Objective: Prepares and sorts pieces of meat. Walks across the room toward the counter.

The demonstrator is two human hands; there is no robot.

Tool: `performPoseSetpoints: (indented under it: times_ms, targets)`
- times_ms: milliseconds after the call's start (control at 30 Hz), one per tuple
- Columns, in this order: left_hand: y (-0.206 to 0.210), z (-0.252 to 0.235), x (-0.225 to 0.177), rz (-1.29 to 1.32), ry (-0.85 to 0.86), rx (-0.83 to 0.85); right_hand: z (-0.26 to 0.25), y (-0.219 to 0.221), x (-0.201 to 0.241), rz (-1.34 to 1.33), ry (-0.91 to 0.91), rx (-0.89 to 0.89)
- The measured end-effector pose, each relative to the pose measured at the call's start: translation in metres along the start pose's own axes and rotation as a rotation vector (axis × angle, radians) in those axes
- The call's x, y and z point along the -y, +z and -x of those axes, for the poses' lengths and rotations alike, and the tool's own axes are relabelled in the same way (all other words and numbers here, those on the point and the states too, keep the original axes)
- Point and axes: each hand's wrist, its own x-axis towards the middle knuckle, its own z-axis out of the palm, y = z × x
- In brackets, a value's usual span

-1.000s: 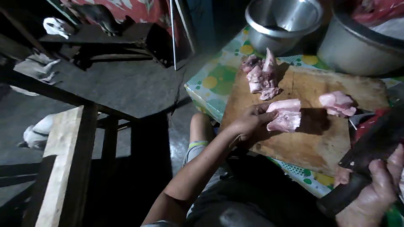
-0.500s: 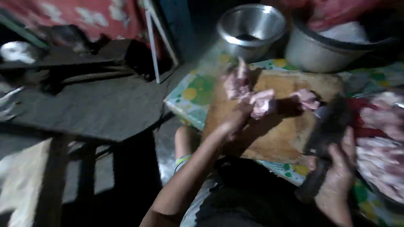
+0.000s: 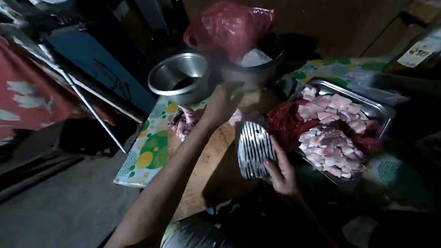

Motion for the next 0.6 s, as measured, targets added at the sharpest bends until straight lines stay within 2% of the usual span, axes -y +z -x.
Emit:
performPoseSetpoints:
  times_ms: [33, 100, 200, 267, 300, 400, 467, 533, 600]
  targets:
    - [-0.004, -0.009, -0.02, -0.022, 0.057, 0.029, 0.0, 0.001, -0.004, 0.034, -0.043, 0.032]
    - [0.005, -0.027, -0.061, -0.068, 0.192, 0.151, 0.001, 0.002, -0.005, 0.097, -0.02, 0.061]
    - [0.058, -0.049, -0.105, -0.112, 0.317, 0.411, -0.003, -0.001, 0.022, 0.246, 0.222, 0.069]
    - [0.102, -0.059, -0.125, -0.15, 0.282, 0.554, -0.017, -0.005, 0.043, 0.208, 0.445, 0.159]
    - [0.129, -0.066, -0.126, -0.176, 0.261, 0.589, -0.015, -0.004, 0.036, 0.183, 0.445, 0.155]
    - [0.191, -0.079, -0.112, -0.186, 0.105, 0.605, 0.003, 0.0, 0.008, 0.159, 0.256, 0.06]
    - [0.204, -0.085, -0.106, -0.242, 0.035, 0.591, 0.006, -0.001, 0.016, 0.187, 0.332, 0.069]
    - [0.202, -0.092, -0.097, -0.303, 0.084, 0.598, 0.005, -0.003, 0.02, 0.201, 0.36, 0.116]
    - [0.2, -0.097, -0.088, -0.308, 0.106, 0.59, 0.006, -0.002, 0.013, 0.229, 0.218, 0.101]
